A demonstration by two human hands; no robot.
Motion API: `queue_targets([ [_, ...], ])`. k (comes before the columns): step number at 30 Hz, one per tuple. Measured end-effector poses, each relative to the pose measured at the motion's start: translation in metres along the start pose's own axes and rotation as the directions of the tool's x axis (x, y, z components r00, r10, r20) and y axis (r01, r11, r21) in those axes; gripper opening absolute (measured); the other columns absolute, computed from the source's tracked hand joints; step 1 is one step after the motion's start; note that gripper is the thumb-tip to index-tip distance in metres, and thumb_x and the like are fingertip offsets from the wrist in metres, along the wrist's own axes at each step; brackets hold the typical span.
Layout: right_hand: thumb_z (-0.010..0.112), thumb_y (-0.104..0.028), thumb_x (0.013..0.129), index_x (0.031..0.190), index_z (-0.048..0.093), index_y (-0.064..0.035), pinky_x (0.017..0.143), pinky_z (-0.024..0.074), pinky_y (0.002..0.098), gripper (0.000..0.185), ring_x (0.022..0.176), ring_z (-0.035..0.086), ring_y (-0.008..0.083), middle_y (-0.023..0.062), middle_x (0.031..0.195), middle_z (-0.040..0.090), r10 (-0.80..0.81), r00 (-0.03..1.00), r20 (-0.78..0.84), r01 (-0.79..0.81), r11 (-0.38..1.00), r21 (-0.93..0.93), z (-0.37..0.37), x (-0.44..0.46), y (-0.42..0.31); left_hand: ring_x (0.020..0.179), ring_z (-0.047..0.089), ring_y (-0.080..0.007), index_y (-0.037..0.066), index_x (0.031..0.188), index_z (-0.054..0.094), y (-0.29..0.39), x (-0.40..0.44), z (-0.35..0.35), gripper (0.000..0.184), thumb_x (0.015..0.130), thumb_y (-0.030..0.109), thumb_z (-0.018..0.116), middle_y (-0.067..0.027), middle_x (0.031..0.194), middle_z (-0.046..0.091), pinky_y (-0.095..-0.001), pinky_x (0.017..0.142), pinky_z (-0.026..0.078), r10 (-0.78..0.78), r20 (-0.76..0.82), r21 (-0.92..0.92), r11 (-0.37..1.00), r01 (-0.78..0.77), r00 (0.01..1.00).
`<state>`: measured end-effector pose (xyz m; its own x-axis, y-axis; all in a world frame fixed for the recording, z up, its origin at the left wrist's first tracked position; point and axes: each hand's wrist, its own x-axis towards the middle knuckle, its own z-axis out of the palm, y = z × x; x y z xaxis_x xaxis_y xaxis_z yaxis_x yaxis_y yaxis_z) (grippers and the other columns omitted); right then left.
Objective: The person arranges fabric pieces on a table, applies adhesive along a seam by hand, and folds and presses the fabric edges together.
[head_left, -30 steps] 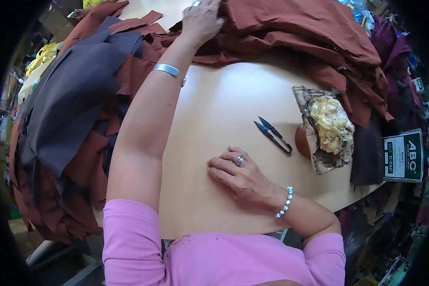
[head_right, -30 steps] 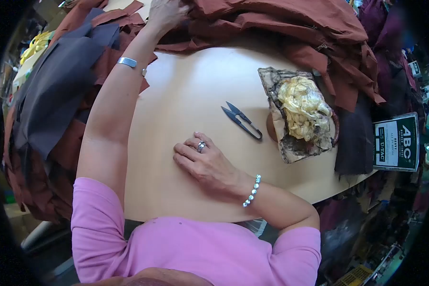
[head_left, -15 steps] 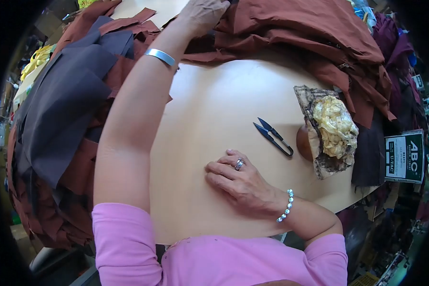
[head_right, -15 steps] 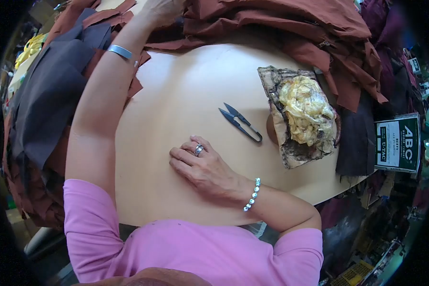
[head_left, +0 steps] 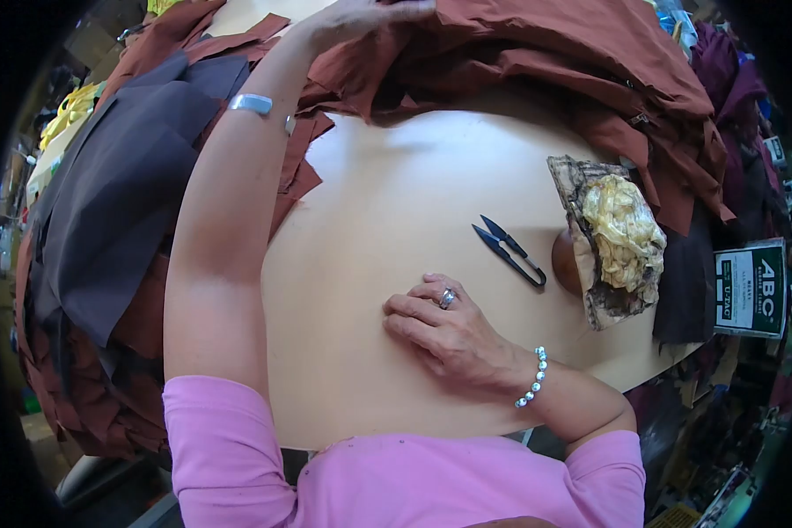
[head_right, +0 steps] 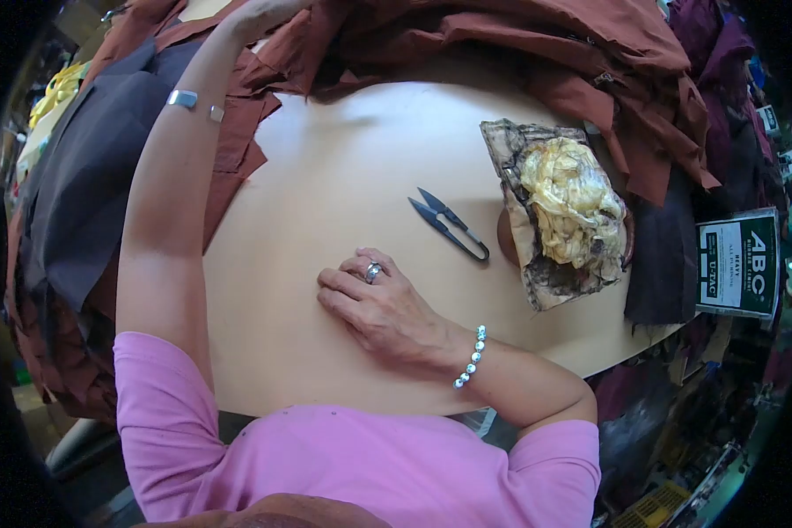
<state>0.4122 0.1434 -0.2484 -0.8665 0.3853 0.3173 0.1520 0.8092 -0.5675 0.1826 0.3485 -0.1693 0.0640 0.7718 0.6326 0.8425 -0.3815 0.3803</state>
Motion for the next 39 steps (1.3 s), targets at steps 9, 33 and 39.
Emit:
queue_targets([
  [9, 0.059, -0.008, 0.077, 0.097, 0.060, -0.0054, 0.099, 0.0356, 0.0426, 0.020, 0.100, 0.052, 0.0192, 0.0036, 0.107, 0.055, -0.010, 0.999, -0.045, 0.009, 1.000, -0.012, 0.006, -0.001, 0.003, 0.112, 0.050, -0.0197, -0.003, 0.129, 0.046, -0.086, -0.001, -0.024, 0.049, 0.087, 0.014, 0.063, -0.0127, 0.124, 0.054, -0.0321, 0.096, 0.039, -0.354, 0.534, -0.481, 0.620, 0.620, 0.768],
  [33, 0.061, -0.007, 0.073, 0.095, 0.060, -0.0053, 0.098, 0.0364, 0.0421, 0.022, 0.098, 0.053, 0.0203, 0.0043, 0.104, 0.057, -0.026, 0.997, -0.068, 0.024, 0.999, -0.023, 0.006, 0.000, 0.004, 0.092, 0.063, -0.0337, 0.005, 0.114, 0.049, 0.022, -0.081, -0.010, 0.032, 0.083, 0.010, 0.052, -0.0153, 0.117, 0.057, -0.0467, 0.070, 0.051, -0.050, 0.203, 0.430, 0.902, -0.043, 0.978],
  [39, 0.060, -0.005, 0.074, 0.097, 0.060, -0.0062, 0.099, 0.0357, 0.0434, 0.023, 0.100, 0.053, 0.0206, 0.0046, 0.104, 0.057, -0.010, 0.997, -0.073, 0.009, 1.000, -0.007, 0.008, -0.001, 0.004, 0.094, 0.062, -0.0366, -0.010, 0.120, 0.043, 0.070, -0.150, 0.034, 0.049, 0.074, 0.000, 0.056, -0.0297, 0.118, 0.051, -0.0368, 0.069, 0.057, -0.013, 0.368, 0.582, 0.783, -0.219, 0.930],
])
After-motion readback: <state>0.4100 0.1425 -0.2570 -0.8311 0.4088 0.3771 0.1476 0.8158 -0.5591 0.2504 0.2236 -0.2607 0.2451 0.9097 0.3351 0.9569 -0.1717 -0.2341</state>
